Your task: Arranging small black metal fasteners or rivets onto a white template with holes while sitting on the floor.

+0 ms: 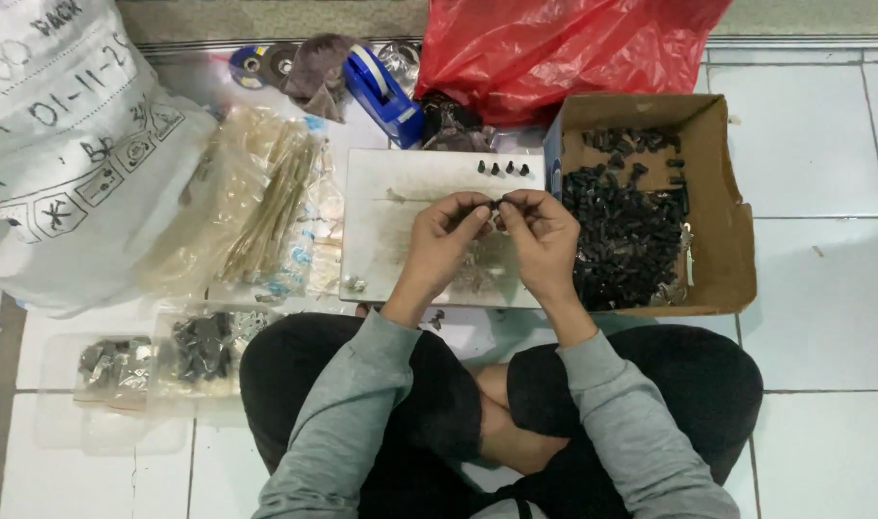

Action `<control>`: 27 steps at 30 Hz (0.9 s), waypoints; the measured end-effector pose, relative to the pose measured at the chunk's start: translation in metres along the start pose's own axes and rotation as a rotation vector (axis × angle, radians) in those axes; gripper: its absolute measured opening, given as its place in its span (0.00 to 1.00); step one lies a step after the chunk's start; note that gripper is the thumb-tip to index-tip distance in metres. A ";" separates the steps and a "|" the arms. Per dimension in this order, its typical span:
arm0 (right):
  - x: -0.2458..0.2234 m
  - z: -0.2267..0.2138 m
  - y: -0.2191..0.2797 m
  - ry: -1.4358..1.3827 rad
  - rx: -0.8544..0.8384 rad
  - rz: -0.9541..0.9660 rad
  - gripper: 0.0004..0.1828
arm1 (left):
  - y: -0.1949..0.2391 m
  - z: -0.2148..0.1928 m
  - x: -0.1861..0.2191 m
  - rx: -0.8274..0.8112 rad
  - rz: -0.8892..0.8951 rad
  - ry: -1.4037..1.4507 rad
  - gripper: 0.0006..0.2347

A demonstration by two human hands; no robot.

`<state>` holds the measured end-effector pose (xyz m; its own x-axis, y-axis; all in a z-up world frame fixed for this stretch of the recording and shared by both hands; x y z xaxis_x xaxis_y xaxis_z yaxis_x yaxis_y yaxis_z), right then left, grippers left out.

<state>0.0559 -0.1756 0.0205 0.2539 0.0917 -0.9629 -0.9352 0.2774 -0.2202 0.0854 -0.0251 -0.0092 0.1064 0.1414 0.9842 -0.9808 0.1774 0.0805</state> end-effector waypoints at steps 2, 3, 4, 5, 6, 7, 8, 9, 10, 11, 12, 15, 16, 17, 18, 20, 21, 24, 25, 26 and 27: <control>-0.002 0.000 0.000 0.033 -0.004 -0.014 0.04 | 0.000 -0.002 0.005 0.007 0.005 -0.059 0.06; -0.004 0.000 0.001 0.066 -0.011 -0.033 0.04 | 0.000 -0.003 0.008 0.013 0.015 -0.117 0.06; -0.005 0.002 0.000 0.064 -0.010 -0.028 0.04 | 0.000 -0.004 0.007 0.014 0.010 -0.120 0.06; -0.008 0.004 0.001 0.078 -0.019 -0.039 0.04 | 0.000 -0.004 0.007 0.023 0.016 -0.142 0.06; -0.011 0.006 0.001 0.092 -0.028 -0.051 0.03 | -0.001 -0.004 0.008 0.031 0.021 -0.165 0.06; -0.012 0.004 0.000 0.092 -0.024 -0.049 0.03 | -0.001 -0.004 0.007 0.027 0.019 -0.167 0.06; -0.014 0.004 0.000 0.115 -0.033 -0.066 0.03 | -0.001 -0.004 0.007 0.036 0.019 -0.169 0.06; -0.017 0.005 0.001 0.137 -0.045 -0.082 0.03 | 0.000 -0.005 0.007 0.047 0.020 -0.170 0.05; -0.020 0.004 0.000 0.136 -0.043 -0.081 0.03 | 0.001 -0.006 0.009 0.046 0.019 -0.172 0.05; -0.024 0.006 -0.002 0.161 -0.070 -0.090 0.03 | 0.002 -0.006 0.011 0.046 0.017 -0.158 0.06; -0.028 0.008 -0.003 0.187 -0.096 -0.100 0.03 | 0.002 -0.006 0.013 0.045 0.016 -0.144 0.06; -0.037 0.010 -0.002 0.226 -0.147 -0.066 0.04 | 0.003 -0.007 0.017 0.012 0.026 -0.194 0.06; -0.041 0.009 -0.003 0.226 -0.143 -0.068 0.04 | 0.004 -0.008 0.018 0.008 0.027 -0.195 0.06; -0.043 0.010 -0.003 0.240 -0.175 -0.056 0.05 | 0.005 -0.009 0.019 -0.008 0.024 -0.205 0.06; -0.046 0.011 -0.004 0.253 -0.207 -0.043 0.05 | 0.005 -0.009 0.019 -0.024 0.022 -0.215 0.07; -0.043 0.008 -0.005 0.253 -0.198 -0.033 0.05 | 0.006 -0.005 0.020 -0.025 0.032 -0.217 0.07; -0.042 0.007 -0.004 0.255 -0.192 -0.019 0.06 | 0.007 -0.004 0.021 -0.023 0.037 -0.217 0.07; -0.023 -0.001 -0.002 0.099 -0.133 0.070 0.07 | 0.006 -0.001 0.015 -0.015 0.080 -0.143 0.06; -0.020 -0.001 -0.004 0.098 -0.131 0.064 0.07 | 0.005 0.000 0.018 -0.018 0.085 -0.144 0.06; -0.015 -0.001 -0.005 0.073 -0.139 0.081 0.07 | 0.004 0.000 0.021 -0.017 0.082 -0.132 0.07; -0.010 -0.001 -0.003 0.049 -0.150 0.106 0.07 | 0.007 -0.001 0.021 -0.012 0.070 -0.117 0.07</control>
<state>0.0555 -0.1785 0.0302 0.1434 0.0653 -0.9875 -0.9832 0.1231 -0.1347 0.0812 -0.0202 0.0115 0.0172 0.0392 0.9991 -0.9831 0.1828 0.0097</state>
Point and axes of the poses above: each hand's wrist, its own y-axis away from the middle knuckle, its own z-axis out of the palm, x = y × z, the point moved 8 cm from there along -y, towards the middle knuckle, and after that the axes turned 6 degrees about -y, right-handed, at the moved point
